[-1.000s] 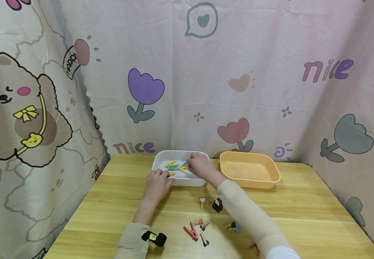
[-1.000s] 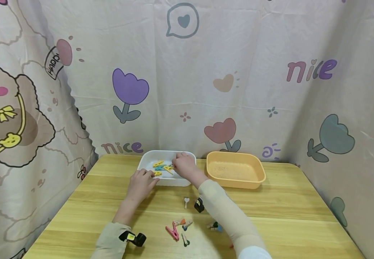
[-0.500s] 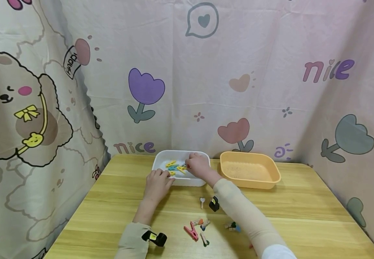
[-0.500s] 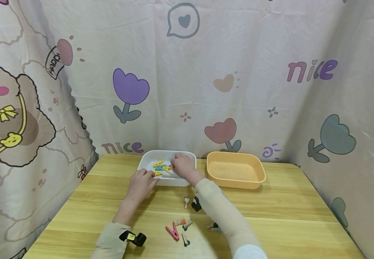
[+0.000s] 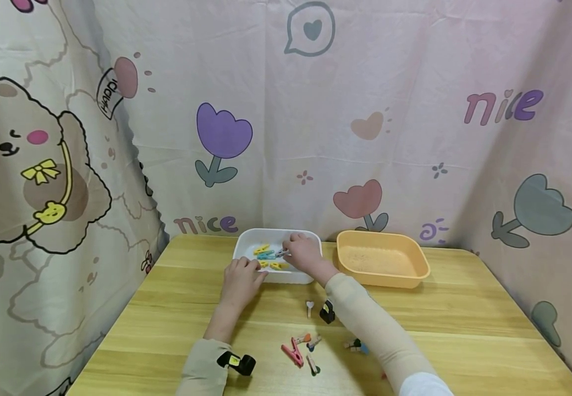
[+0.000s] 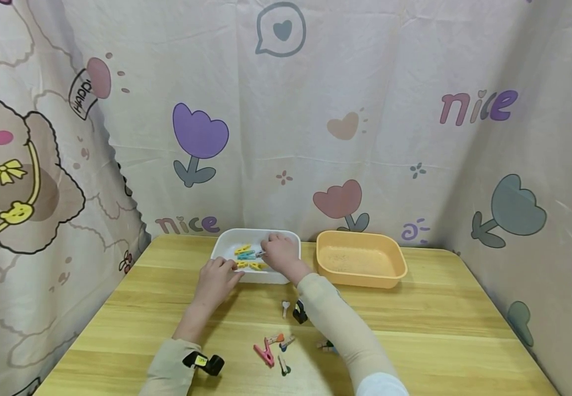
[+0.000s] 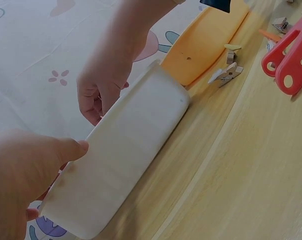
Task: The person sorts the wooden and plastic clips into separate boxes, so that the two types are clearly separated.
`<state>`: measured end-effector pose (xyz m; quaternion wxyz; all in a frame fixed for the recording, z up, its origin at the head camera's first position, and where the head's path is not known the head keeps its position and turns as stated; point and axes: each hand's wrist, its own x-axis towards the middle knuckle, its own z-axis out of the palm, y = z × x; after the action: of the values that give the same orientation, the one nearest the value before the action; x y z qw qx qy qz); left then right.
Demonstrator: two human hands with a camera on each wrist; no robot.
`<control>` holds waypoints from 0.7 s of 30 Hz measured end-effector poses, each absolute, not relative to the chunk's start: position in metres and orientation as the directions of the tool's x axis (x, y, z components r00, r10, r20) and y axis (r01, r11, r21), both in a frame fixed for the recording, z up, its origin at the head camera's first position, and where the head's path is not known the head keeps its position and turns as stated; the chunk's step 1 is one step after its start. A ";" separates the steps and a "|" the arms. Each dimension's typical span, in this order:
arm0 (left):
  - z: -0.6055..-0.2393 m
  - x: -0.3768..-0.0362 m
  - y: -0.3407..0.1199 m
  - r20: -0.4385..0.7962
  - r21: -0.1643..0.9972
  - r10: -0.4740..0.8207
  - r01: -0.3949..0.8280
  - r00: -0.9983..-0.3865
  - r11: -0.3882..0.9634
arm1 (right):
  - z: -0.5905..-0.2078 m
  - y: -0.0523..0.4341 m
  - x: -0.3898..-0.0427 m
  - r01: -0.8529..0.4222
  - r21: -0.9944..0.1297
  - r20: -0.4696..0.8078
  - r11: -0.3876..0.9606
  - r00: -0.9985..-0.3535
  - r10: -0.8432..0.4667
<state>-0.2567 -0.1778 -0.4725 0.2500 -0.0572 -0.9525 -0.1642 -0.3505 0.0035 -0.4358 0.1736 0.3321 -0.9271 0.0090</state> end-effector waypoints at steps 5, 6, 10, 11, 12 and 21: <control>-0.472 -0.257 -0.178 0.495 0.279 0.029 0.190 -0.868 0.941 | -0.437 0.005 -0.350 -0.627 0.102 0.359 0.772 -0.701 -0.616; -0.472 -0.257 -0.178 0.495 0.278 0.030 0.191 -0.868 0.942 | -0.437 0.005 -0.350 -0.630 0.100 0.362 0.770 -0.698 -0.618; -0.472 -0.257 -0.178 0.501 0.273 0.036 0.197 -0.865 0.942 | -0.437 0.009 -0.348 -0.646 0.077 0.369 0.760 -0.689 -0.624; -0.472 -0.256 -0.178 0.502 0.272 0.037 0.198 -0.864 0.942 | -0.437 0.010 -0.348 -0.649 0.072 0.373 0.758 -0.687 -0.623; -0.472 -0.256 -0.178 0.503 0.270 0.038 0.198 -0.864 0.942 | -0.436 0.011 -0.347 -0.652 0.065 0.376 0.755 -0.685 -0.624; -0.471 -0.256 -0.178 0.487 0.282 0.033 0.192 -0.873 0.940 | -0.431 0.027 -0.334 -0.711 0.009 0.459 0.703 -0.622 -0.635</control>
<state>-0.2563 -0.1783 -0.4714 0.2449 -0.0590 -0.9539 -0.1630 -0.3343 0.0265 -0.4311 0.2197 0.3754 -0.8963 0.0868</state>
